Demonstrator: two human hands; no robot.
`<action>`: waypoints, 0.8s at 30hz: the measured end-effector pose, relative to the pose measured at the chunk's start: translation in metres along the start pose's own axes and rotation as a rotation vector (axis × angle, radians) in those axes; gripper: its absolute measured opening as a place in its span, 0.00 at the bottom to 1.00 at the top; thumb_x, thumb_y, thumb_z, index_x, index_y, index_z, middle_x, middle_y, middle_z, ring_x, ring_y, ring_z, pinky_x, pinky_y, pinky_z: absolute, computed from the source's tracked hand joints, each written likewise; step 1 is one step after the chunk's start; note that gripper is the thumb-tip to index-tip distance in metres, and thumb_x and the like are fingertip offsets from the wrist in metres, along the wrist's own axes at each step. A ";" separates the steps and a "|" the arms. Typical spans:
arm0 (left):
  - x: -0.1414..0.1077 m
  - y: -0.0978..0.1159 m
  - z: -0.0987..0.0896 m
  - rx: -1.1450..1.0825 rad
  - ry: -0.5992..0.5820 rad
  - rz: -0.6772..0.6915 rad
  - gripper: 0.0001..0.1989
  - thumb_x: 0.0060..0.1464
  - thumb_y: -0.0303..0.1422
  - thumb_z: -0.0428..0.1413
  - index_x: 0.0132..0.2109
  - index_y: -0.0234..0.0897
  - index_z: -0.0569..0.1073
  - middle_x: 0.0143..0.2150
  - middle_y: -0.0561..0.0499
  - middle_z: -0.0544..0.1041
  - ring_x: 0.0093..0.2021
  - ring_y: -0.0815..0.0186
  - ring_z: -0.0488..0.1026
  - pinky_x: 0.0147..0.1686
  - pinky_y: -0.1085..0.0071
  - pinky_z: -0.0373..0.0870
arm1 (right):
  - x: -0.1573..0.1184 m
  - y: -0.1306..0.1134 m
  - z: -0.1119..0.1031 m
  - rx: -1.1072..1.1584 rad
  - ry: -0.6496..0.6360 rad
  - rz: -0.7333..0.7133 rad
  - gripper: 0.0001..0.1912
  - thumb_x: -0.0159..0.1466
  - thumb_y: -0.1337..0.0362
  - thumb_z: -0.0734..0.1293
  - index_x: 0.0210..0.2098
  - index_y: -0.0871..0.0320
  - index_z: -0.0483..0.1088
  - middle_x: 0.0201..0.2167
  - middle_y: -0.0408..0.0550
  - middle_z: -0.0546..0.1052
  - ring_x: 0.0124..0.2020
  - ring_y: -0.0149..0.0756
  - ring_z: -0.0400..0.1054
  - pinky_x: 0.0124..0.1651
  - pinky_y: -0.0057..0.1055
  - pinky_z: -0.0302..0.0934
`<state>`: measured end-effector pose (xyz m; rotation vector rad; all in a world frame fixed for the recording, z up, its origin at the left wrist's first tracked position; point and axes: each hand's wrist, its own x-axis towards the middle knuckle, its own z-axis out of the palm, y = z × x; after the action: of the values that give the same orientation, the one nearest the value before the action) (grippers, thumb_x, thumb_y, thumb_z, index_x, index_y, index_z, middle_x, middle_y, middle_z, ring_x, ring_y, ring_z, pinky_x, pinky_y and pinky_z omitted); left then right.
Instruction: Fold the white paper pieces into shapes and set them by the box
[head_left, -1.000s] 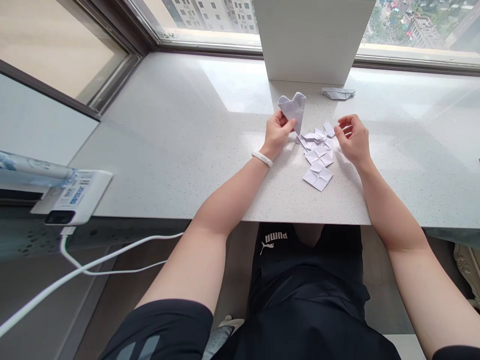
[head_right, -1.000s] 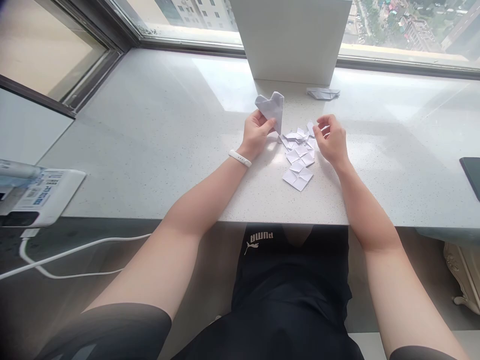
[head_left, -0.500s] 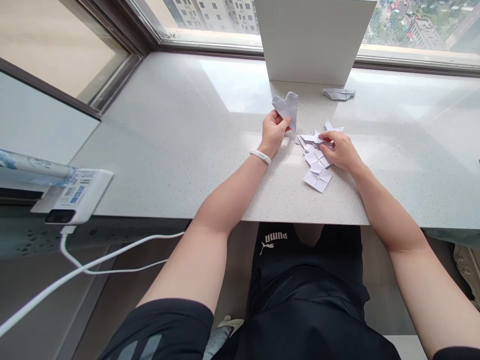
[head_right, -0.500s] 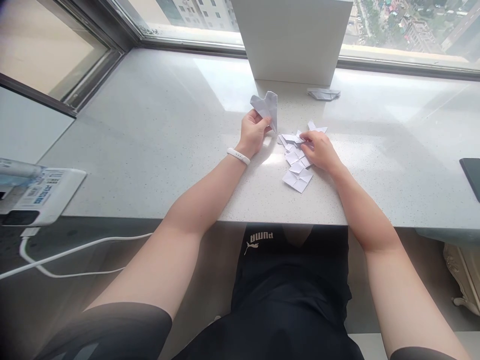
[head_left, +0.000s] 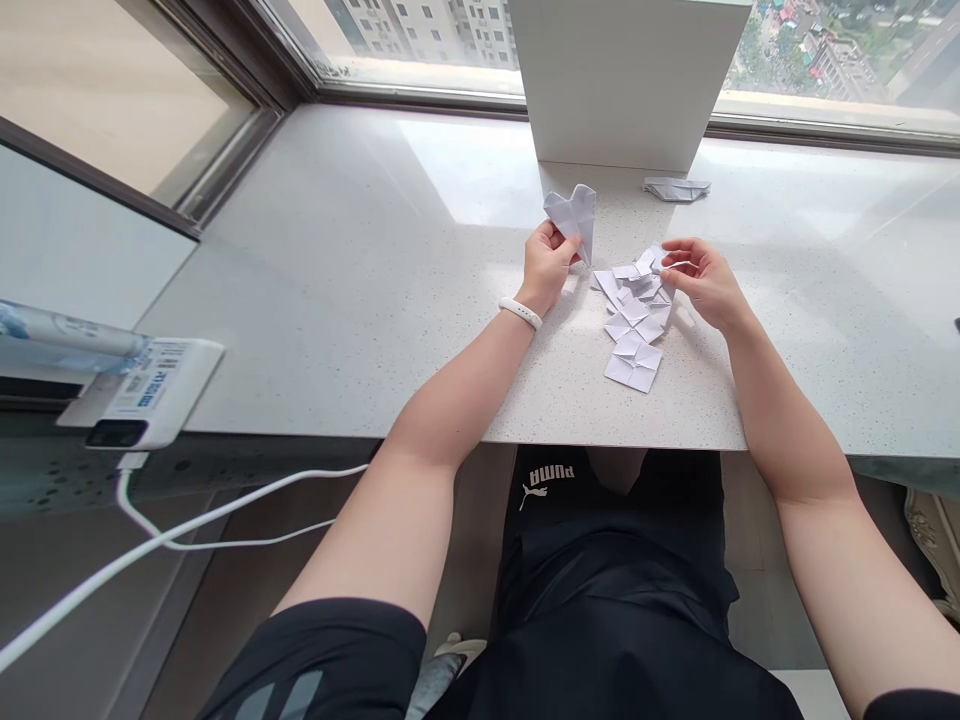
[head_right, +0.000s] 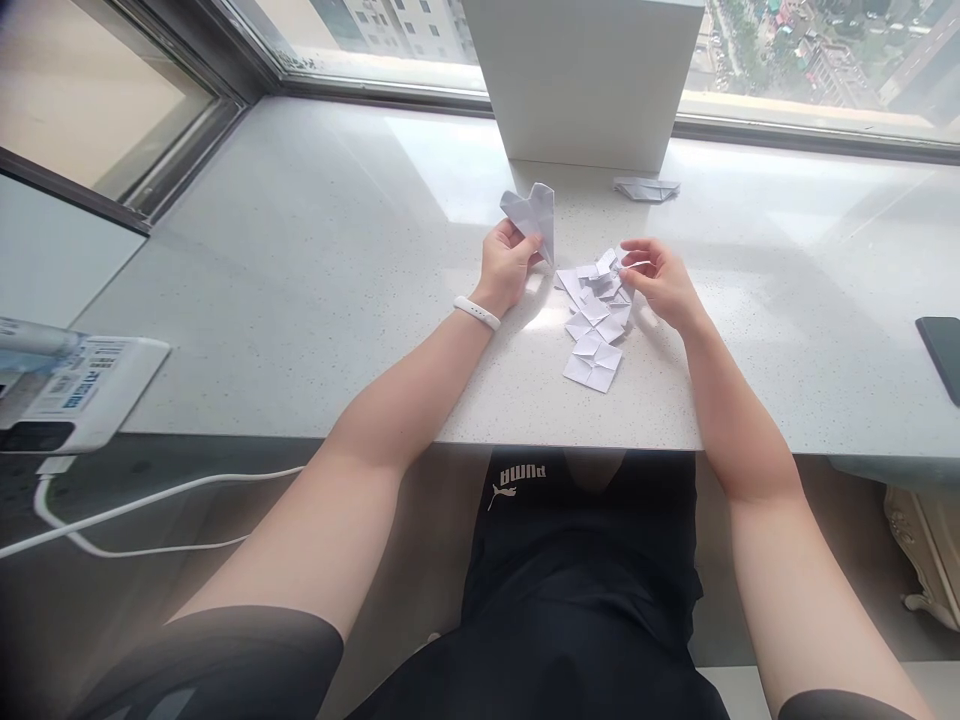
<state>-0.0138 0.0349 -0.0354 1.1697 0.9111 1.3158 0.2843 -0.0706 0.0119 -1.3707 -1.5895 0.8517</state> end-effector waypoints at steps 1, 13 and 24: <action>-0.001 0.001 0.001 -0.002 0.002 -0.003 0.18 0.68 0.38 0.76 0.61 0.45 0.85 0.64 0.41 0.94 0.73 0.46 0.89 0.72 0.49 0.89 | 0.001 0.000 -0.007 -0.004 0.010 -0.011 0.25 0.69 0.54 0.82 0.64 0.44 0.82 0.53 0.50 0.86 0.53 0.50 0.84 0.61 0.57 0.87; -0.007 0.012 0.007 -0.009 0.011 -0.016 0.16 0.67 0.34 0.76 0.58 0.41 0.85 0.61 0.37 0.94 0.79 0.42 0.85 0.77 0.45 0.86 | -0.004 0.012 -0.060 -0.311 -0.010 0.090 0.20 0.68 0.65 0.82 0.58 0.49 0.84 0.47 0.54 0.87 0.41 0.49 0.79 0.48 0.55 0.82; -0.006 0.009 0.006 0.004 0.004 -0.021 0.20 0.66 0.39 0.79 0.59 0.43 0.85 0.60 0.39 0.95 0.75 0.43 0.88 0.74 0.47 0.87 | -0.010 -0.019 0.035 -0.538 -0.180 -0.273 0.29 0.81 0.57 0.69 0.79 0.43 0.79 0.81 0.57 0.80 0.88 0.73 0.63 0.90 0.86 0.56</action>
<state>-0.0110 0.0269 -0.0258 1.1578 0.9271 1.3009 0.2446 -0.0828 0.0131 -1.4122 -2.1947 0.4010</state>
